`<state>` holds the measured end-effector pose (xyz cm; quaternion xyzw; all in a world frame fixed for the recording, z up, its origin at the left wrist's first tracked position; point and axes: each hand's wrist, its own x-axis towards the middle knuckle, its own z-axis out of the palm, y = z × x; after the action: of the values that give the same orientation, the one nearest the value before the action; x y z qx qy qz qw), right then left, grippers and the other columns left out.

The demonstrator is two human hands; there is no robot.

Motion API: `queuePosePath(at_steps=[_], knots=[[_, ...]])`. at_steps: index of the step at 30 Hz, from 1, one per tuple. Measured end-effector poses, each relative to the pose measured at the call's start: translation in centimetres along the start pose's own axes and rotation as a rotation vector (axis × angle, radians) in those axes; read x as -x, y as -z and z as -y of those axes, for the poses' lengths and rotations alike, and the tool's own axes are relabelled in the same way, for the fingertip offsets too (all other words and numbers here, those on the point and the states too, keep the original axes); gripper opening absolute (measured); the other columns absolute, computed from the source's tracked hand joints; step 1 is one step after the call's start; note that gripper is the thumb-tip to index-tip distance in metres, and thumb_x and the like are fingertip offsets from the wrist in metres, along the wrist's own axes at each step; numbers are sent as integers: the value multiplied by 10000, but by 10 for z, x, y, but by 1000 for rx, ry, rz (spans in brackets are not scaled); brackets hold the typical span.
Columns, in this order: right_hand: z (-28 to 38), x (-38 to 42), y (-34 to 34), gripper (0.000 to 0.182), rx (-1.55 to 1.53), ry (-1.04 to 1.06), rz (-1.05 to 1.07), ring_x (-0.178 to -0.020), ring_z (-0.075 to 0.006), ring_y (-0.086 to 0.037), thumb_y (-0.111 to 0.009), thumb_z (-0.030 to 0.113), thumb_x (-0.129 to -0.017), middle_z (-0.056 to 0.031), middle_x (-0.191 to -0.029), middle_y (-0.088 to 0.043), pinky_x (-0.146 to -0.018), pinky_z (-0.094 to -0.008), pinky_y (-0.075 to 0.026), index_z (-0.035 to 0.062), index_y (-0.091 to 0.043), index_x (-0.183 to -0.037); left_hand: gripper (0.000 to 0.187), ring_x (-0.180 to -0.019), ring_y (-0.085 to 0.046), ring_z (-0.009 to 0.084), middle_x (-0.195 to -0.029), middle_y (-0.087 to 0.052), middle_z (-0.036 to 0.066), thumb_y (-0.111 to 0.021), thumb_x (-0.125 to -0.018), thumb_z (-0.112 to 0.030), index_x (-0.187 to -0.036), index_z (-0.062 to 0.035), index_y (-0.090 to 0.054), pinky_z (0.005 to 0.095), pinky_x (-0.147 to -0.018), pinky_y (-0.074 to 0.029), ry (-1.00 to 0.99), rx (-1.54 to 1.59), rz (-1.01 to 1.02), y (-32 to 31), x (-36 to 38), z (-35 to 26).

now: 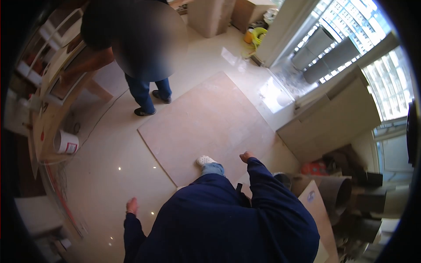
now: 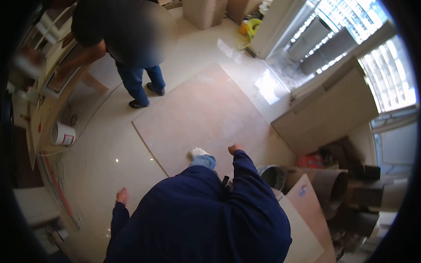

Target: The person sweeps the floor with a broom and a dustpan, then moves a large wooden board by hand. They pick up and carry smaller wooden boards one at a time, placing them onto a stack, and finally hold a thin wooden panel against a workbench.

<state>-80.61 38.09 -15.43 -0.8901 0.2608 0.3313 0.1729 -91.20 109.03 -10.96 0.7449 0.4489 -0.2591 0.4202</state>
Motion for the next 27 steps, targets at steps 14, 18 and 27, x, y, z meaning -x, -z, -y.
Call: queuePosePath(at_steps=[14, 18, 27], knots=[[1, 58, -209, 289, -20, 235, 341, -878, -326, -604, -584, 130, -752, -185, -991, -609, -767, -427, -474, 106, -592, -1040, 509, -813, -572, 168, -986, -577, 32, -539, -825, -447, -1211, -120, -482, 336, -605, -463, -296, -348, 467, -126, 59, -144], [13, 53, -95, 279, -273, 144, 277, -675, -280, -617, -449, 198, -867, -160, -866, -623, -550, -368, -533, 48, -556, -1076, 544, -897, -586, 177, -989, -606, 65, -551, -822, -443, -1180, -35, -516, 344, -694, -490, -624, -618, 535, -166, 70, -143], [11, 21, -37, 414, -370, 124, -64, -754, -307, -621, -465, 364, -817, -181, -863, -638, -670, -391, -497, 27, -626, -995, 508, -762, -587, 201, -964, -602, 65, -559, -818, -416, -1167, -49, -526, 322, -629, -483, -312, -471, 379, -120, 80, -147]])
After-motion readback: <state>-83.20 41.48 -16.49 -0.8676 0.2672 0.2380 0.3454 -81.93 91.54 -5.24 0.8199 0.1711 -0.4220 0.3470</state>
